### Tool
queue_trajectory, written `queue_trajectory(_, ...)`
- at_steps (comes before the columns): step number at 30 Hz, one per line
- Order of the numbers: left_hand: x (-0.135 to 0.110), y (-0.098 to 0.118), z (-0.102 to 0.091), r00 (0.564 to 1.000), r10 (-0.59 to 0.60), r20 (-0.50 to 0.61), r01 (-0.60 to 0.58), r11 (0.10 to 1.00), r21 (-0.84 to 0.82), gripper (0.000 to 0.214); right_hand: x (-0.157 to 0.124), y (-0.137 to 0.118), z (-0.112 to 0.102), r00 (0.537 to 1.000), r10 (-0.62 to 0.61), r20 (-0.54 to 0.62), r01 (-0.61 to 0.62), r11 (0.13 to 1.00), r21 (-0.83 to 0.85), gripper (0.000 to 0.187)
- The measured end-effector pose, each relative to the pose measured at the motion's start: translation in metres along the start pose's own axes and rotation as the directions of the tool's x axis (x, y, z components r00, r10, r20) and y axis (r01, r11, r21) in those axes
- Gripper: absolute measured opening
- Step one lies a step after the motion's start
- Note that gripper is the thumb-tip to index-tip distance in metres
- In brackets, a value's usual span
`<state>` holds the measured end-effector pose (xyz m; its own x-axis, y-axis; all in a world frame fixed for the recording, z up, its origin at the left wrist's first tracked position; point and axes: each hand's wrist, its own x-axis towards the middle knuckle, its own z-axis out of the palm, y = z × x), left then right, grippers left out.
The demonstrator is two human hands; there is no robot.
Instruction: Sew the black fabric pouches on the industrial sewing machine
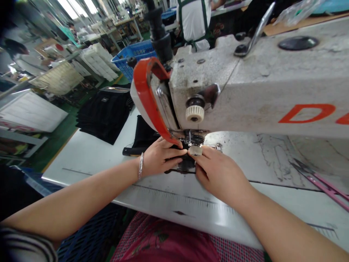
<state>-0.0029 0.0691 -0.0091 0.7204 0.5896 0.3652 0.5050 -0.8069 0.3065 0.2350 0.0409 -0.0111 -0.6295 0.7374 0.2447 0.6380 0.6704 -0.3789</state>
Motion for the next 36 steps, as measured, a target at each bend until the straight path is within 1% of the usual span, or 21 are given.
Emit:
queue_trajectory(3, -0.003, -0.005, -0.004, 1.000, 0.018, -0.002, -0.018, 0.999, 0.041, 0.025, -0.001, 0.002, -0.003, 0.998, 0.002, -0.062, 0.000, 0.999, 0.032, 0.030)
queue_trajectory(5, -0.006, -0.009, -0.006, 0.998, 0.048, -0.043, -0.046, 0.998, 0.034, 0.022, -0.001, 0.004, -0.006, 0.991, 0.015, -0.133, -0.012, 1.000, 0.025, 0.025)
queue_trajectory(7, -0.008, -0.012, -0.008, 0.994, 0.062, -0.094, -0.064, 0.998, -0.016, 0.017, 0.001, 0.008, -0.008, 0.984, 0.041, -0.176, -0.046, 0.999, -0.024, 0.017)
queue_trajectory(8, -0.009, -0.012, -0.008, 0.992, 0.059, -0.114, -0.065, 0.997, -0.049, 0.015, 0.002, 0.010, -0.009, 0.982, 0.055, -0.178, -0.066, 0.996, -0.056, 0.015)
queue_trajectory(10, -0.010, -0.009, -0.007, 0.990, 0.030, -0.137, -0.045, 0.993, -0.106, 0.011, 0.005, 0.012, -0.010, 0.983, 0.088, -0.160, -0.108, 0.987, -0.120, 0.017)
queue_trajectory(13, -0.009, 0.001, -0.003, 0.988, -0.040, -0.150, 0.018, 0.989, -0.149, 0.010, 0.007, 0.013, -0.009, 0.981, 0.125, -0.146, -0.149, 0.974, -0.173, 0.019)
queue_trajectory(16, -0.008, 0.010, 0.001, 0.983, -0.094, -0.159, 0.068, 0.984, -0.163, 0.011, 0.007, 0.013, -0.007, 0.981, 0.120, -0.154, -0.149, 0.970, -0.192, 0.019)
queue_trajectory(18, -0.007, 0.011, 0.003, 0.980, -0.119, -0.162, 0.089, 0.980, -0.179, 0.012, 0.007, 0.013, -0.007, 0.986, 0.086, -0.141, -0.115, 0.971, -0.210, 0.019)
queue_trajectory(21, -0.006, 0.005, 0.001, 0.984, -0.117, -0.132, 0.085, 0.970, -0.226, 0.011, 0.008, 0.016, -0.007, 0.992, 0.050, -0.120, -0.075, 0.972, -0.221, 0.019)
queue_trajectory(25, -0.003, -0.015, -0.008, 0.998, -0.025, -0.062, 0.006, 0.954, -0.298, 0.011, 0.008, 0.022, -0.008, 0.982, 0.105, -0.160, -0.147, 0.948, -0.281, 0.022)
queue_trajectory(28, 0.000, -0.027, -0.015, 0.999, 0.005, -0.040, -0.019, 0.936, -0.352, 0.012, 0.006, 0.023, -0.009, 0.981, 0.116, -0.155, -0.161, 0.933, -0.322, 0.028)
queue_trajectory(30, 0.001, -0.029, -0.017, 1.000, 0.017, -0.022, -0.024, 0.929, -0.370, 0.012, 0.004, 0.020, -0.009, 0.984, 0.096, -0.150, -0.138, 0.944, -0.300, 0.032)
queue_trajectory(32, 0.001, -0.024, -0.015, 1.000, 0.007, -0.013, -0.011, 0.938, -0.347, 0.011, 0.003, 0.013, -0.008, 0.986, 0.051, -0.161, -0.084, 0.976, -0.202, 0.031)
queue_trajectory(35, -0.001, -0.005, -0.006, 0.995, -0.075, -0.062, 0.057, 0.966, -0.251, 0.010, 0.003, 0.005, -0.003, 0.991, -0.031, -0.131, 0.027, 0.999, -0.031, 0.015)
queue_trajectory(36, -0.002, 0.002, -0.002, 0.990, -0.108, -0.093, 0.086, 0.973, -0.216, 0.010, 0.003, 0.003, -0.001, 0.992, -0.044, -0.114, 0.044, 0.999, -0.005, 0.018)
